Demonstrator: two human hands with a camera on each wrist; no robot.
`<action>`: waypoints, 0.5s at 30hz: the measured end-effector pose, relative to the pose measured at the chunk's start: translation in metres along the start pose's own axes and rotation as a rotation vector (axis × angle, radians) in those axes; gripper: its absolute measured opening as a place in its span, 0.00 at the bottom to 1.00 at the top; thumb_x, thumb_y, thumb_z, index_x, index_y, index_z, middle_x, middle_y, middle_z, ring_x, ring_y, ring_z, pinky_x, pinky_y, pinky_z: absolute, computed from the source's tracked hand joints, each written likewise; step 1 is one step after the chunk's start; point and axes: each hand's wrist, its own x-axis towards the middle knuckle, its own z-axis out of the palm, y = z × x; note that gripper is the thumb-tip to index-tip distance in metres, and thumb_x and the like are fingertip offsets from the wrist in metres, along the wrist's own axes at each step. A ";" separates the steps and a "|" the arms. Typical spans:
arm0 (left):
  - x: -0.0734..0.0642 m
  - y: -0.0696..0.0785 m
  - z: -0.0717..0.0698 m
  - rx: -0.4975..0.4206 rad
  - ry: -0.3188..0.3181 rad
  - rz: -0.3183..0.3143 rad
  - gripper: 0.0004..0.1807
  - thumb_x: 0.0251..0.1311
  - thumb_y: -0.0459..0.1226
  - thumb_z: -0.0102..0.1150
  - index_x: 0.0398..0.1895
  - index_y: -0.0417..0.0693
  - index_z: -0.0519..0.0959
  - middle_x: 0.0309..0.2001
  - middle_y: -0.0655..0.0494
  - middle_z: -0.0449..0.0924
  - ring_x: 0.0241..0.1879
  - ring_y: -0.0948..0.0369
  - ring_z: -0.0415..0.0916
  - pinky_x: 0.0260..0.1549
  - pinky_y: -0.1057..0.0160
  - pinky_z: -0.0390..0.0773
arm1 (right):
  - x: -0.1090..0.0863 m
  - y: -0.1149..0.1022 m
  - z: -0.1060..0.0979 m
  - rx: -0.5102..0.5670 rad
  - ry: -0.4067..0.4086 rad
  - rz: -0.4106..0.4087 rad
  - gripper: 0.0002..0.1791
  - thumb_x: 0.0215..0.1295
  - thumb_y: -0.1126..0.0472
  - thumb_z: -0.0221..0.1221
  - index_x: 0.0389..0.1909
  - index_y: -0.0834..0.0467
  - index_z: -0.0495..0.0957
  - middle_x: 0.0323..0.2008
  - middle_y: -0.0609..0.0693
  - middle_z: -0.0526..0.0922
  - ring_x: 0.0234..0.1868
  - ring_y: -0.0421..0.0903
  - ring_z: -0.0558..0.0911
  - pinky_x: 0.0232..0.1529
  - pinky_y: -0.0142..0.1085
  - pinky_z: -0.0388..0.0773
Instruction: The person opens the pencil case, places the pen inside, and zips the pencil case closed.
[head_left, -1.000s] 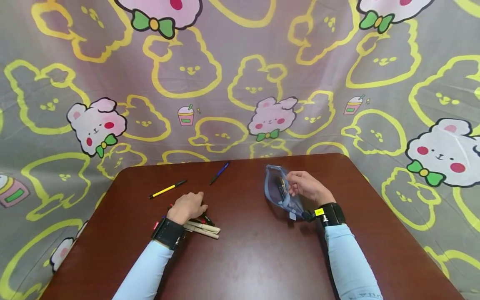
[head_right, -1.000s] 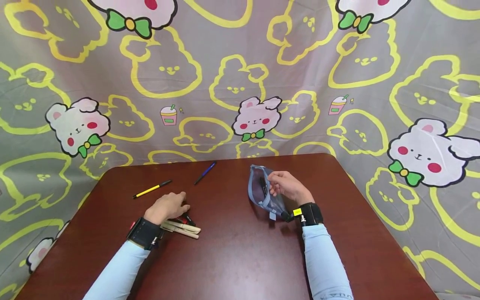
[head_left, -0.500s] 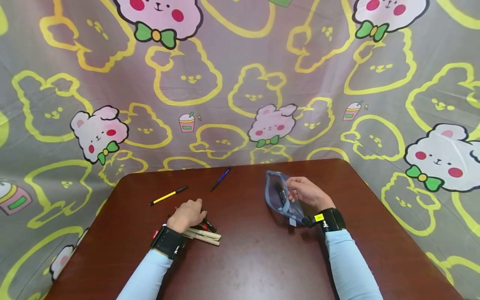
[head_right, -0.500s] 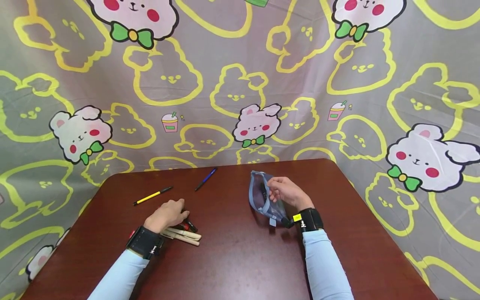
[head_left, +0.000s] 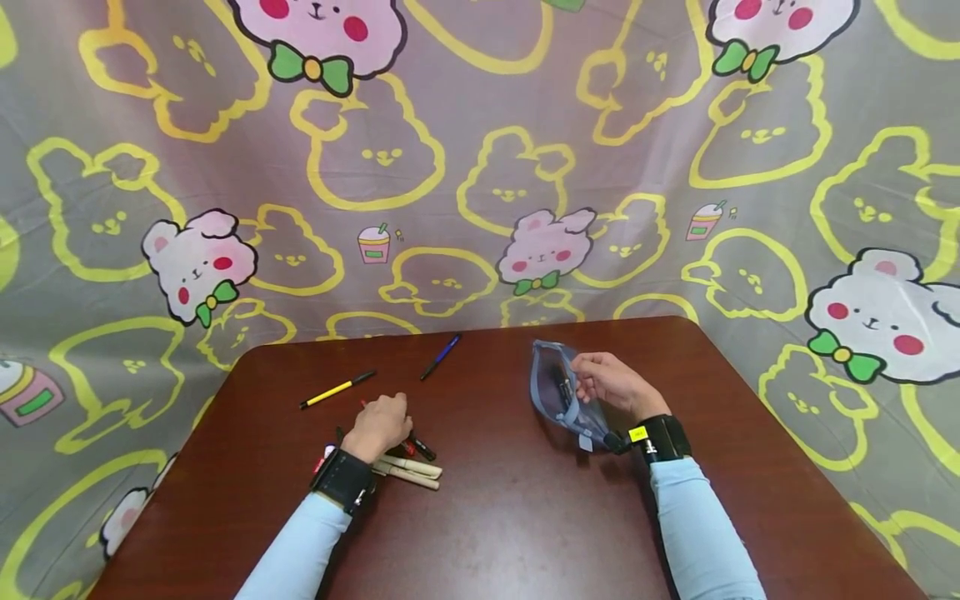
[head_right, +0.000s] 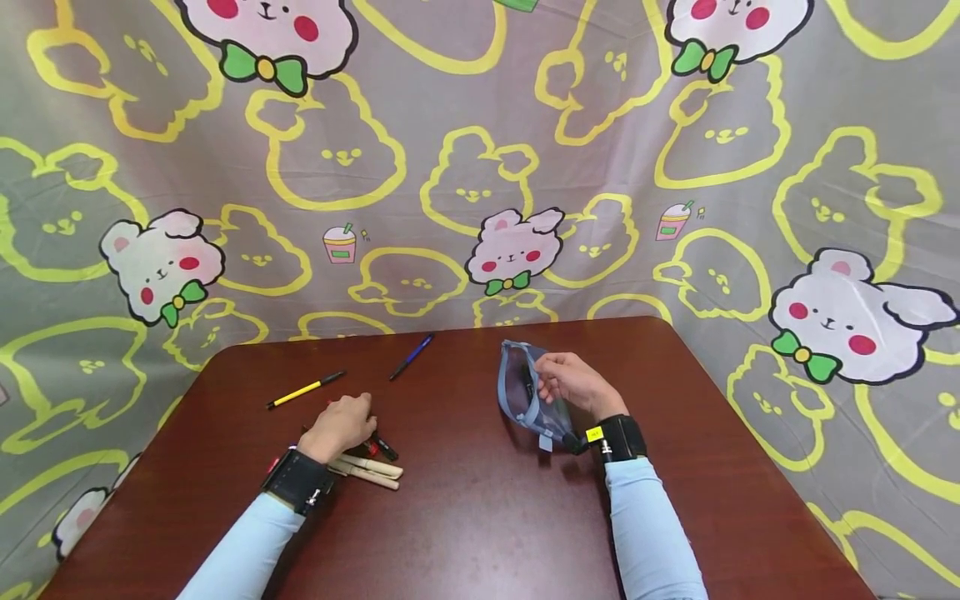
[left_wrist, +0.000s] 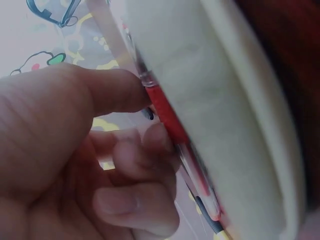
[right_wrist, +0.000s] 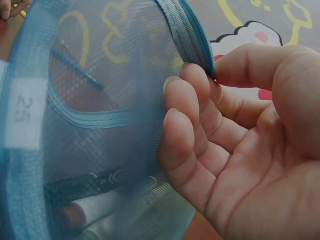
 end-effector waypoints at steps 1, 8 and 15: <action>0.000 0.001 0.001 0.001 0.002 0.002 0.13 0.60 0.37 0.60 0.43 0.36 0.76 0.35 0.36 0.83 0.30 0.44 0.82 0.23 0.47 0.79 | 0.000 0.000 0.000 0.006 -0.002 0.002 0.12 0.75 0.59 0.50 0.39 0.66 0.73 0.25 0.50 0.76 0.24 0.43 0.79 0.27 0.32 0.80; -0.002 0.007 0.003 0.021 0.027 0.004 0.13 0.61 0.37 0.60 0.44 0.37 0.75 0.34 0.37 0.83 0.29 0.45 0.82 0.21 0.48 0.78 | 0.000 0.000 0.000 0.021 -0.011 0.010 0.12 0.75 0.59 0.49 0.41 0.66 0.73 0.25 0.49 0.75 0.24 0.43 0.79 0.28 0.32 0.80; -0.003 0.009 0.005 0.026 0.035 0.014 0.15 0.60 0.38 0.61 0.45 0.38 0.75 0.32 0.40 0.81 0.29 0.46 0.82 0.21 0.51 0.77 | 0.000 0.000 0.002 0.034 0.013 0.033 0.11 0.74 0.59 0.52 0.40 0.64 0.73 0.25 0.49 0.74 0.24 0.44 0.78 0.27 0.32 0.79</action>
